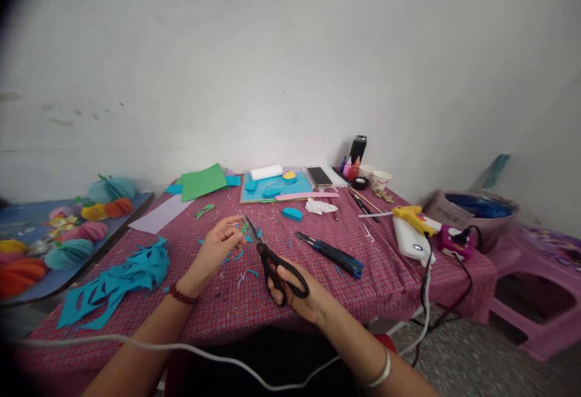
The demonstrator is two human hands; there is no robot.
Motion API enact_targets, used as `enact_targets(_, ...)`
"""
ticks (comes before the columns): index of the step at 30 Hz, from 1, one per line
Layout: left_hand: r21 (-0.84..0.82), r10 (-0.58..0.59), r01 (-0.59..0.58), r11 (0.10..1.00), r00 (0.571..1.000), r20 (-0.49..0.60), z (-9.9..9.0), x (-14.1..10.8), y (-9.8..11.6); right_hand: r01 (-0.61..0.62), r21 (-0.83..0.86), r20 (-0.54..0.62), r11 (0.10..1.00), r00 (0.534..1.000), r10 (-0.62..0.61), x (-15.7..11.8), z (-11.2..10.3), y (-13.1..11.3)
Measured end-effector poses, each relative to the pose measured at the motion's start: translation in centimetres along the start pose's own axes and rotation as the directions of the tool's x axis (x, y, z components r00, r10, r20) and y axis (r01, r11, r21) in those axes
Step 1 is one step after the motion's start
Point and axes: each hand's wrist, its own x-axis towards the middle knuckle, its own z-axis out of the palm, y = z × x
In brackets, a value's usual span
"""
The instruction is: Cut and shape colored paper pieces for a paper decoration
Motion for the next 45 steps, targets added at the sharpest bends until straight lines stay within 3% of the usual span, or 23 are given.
enact_targets(5,0.003,0.004,-0.004,1.000,1.000,0.014,-0.2,0.1,-0.1,0.063,-0.143,-0.024,0.988,0.997,-0.067,0.0,0.4,0.1)
enact_targets(10,-0.014,-0.008,0.008,1.000,1.000,0.008,-0.3,0.2,-0.4,0.050,-0.145,-0.069,0.988,0.996,-0.060,0.0,0.4,0.1)
enact_targets(16,-0.219,-0.114,0.105,0.970,0.993,-0.025,-0.8,0.3,-0.7,0.125,-0.252,-0.059,0.960,0.988,-0.144,-0.1,0.2,-1.4)
enact_targets(20,-0.326,-0.155,0.150,0.933,0.988,0.010,-1.2,0.4,-0.7,0.132,-0.463,-0.091,0.876,0.977,-0.195,-0.2,-0.7,-3.0)
enact_targets(23,-0.365,-0.176,0.171,0.915,0.984,0.018,-1.3,0.5,-0.8,0.138,-0.753,-0.040,0.644,0.966,-0.254,-0.3,-1.6,-4.0)
enact_targets(25,-0.393,-0.185,0.170,0.904,0.983,0.000,-1.4,0.6,-0.8,0.131,-0.920,0.021,0.369,0.958,-0.287,-0.5,-2.1,-4.5)
enact_targets(28,-0.413,-0.190,0.151,0.898,0.980,-0.054,-1.4,0.7,-0.9,0.036,-0.999,0.042,-0.025,0.960,-0.278,-1.0,-2.6,-5.0)
enact_targets(30,-0.405,-0.186,0.132,0.905,0.978,-0.097,-1.5,0.7,-0.9,-0.016,-0.986,0.027,-0.166,0.968,-0.250,-1.4,-2.8,-5.2)
enact_targets(33,-0.406,-0.174,0.129,0.905,0.982,-0.076,-1.6,0.7,-1.0,-0.006,-0.968,0.045,-0.252,0.980,-0.196,-2.0,-2.9,-5.4)
enact_targets(37,-0.406,-0.173,0.154,0.901,0.985,-0.009,-1.6,0.6,-0.9,0.043,-0.958,0.089,-0.283,0.985,-0.151,-2.5,-2.9,-5.9)
enact_targets(40,-0.373,-0.199,0.197,0.907,0.979,0.034,-1.4,0.3,-0.6,0.073,-0.966,0.128,-0.247,0.968,-0.217,-2.2,-2.5,-6.1)
enact_targets(43,-0.296,-0.174,0.187,0.937,0.982,0.071,-1.0,0.0,-0.3,0.115,-0.989,0.139,-0.095,0.939,-0.316,-0.6,-1.6,-5.9)
enact_targets(45,-0.204,-0.116,0.128,0.971,0.991,0.068,-0.8,-0.1,-0.1,0.133,-0.986,0.092,0.104,0.940,-0.328,1.2,-0.8,-5.5)
